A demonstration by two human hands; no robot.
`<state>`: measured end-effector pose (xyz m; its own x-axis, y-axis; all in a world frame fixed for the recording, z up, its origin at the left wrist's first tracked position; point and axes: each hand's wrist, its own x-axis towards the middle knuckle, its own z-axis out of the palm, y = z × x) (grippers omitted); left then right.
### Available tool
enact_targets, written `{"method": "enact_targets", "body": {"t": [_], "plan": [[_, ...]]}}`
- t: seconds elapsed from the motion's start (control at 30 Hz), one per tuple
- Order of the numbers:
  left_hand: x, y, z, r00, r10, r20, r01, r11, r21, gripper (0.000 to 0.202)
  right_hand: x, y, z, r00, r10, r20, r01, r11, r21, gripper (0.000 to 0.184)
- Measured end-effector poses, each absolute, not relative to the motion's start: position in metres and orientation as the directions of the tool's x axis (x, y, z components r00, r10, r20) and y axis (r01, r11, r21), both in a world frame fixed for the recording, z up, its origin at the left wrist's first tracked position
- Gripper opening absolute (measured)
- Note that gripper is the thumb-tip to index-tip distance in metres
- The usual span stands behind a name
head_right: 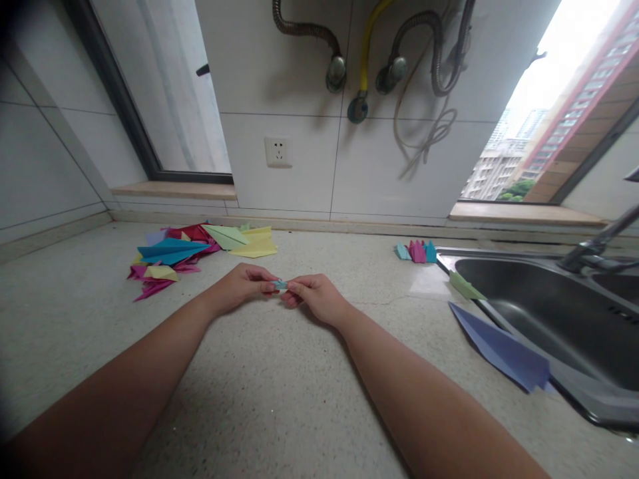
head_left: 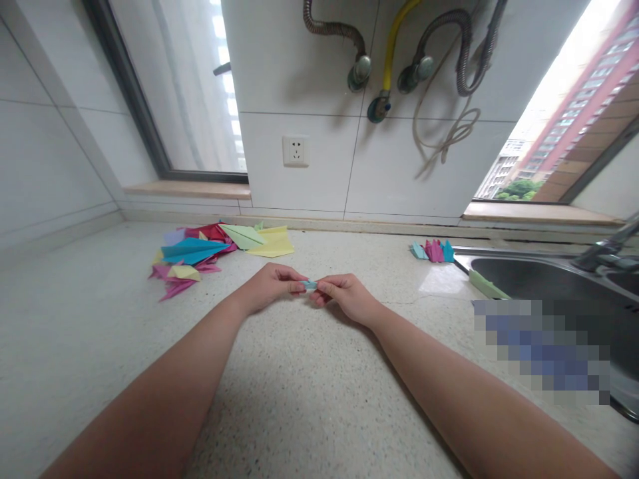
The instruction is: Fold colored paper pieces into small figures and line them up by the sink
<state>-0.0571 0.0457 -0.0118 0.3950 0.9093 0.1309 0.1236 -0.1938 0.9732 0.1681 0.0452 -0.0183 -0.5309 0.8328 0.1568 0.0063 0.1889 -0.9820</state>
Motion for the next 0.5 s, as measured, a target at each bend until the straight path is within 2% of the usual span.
{"method": "enact_targets", "body": {"t": [0.07, 0.17, 0.27, 0.33, 0.5], "plan": [[-0.056, 0.046, -0.013, 0.385, 0.915, 0.121, 0.124, -0.181, 0.976, 0.030, 0.168, 0.047, -0.020, -0.518, 0.840, 0.165, -0.017, 0.182, -0.983, 0.035], [-0.053, 0.046, -0.015, 0.376, 0.920, 0.114, 0.086, -0.158, 0.984, 0.039, 0.170, 0.050, -0.021, -0.479, 0.846, 0.232, -0.014, 0.257, -0.966, 0.032], [-0.049, 0.047, -0.018, 0.416, 0.904, 0.104, -0.010, -0.110, 0.994, 0.040, 0.171, 0.054, -0.022, -0.427, 0.857, 0.288, -0.012, 0.313, -0.950, 0.029], [-0.046, 0.047, -0.020, 0.442, 0.892, 0.093, -0.006, -0.100, 0.995, 0.041, 0.171, 0.056, -0.024, -0.383, 0.875, 0.296, -0.044, 0.303, -0.952, 0.028], [-0.036, 0.045, -0.021, 0.428, 0.899, 0.096, 0.087, -0.146, 0.985, 0.037, 0.170, 0.058, -0.029, -0.304, 0.909, 0.287, -0.133, 0.258, -0.957, 0.047]]}}
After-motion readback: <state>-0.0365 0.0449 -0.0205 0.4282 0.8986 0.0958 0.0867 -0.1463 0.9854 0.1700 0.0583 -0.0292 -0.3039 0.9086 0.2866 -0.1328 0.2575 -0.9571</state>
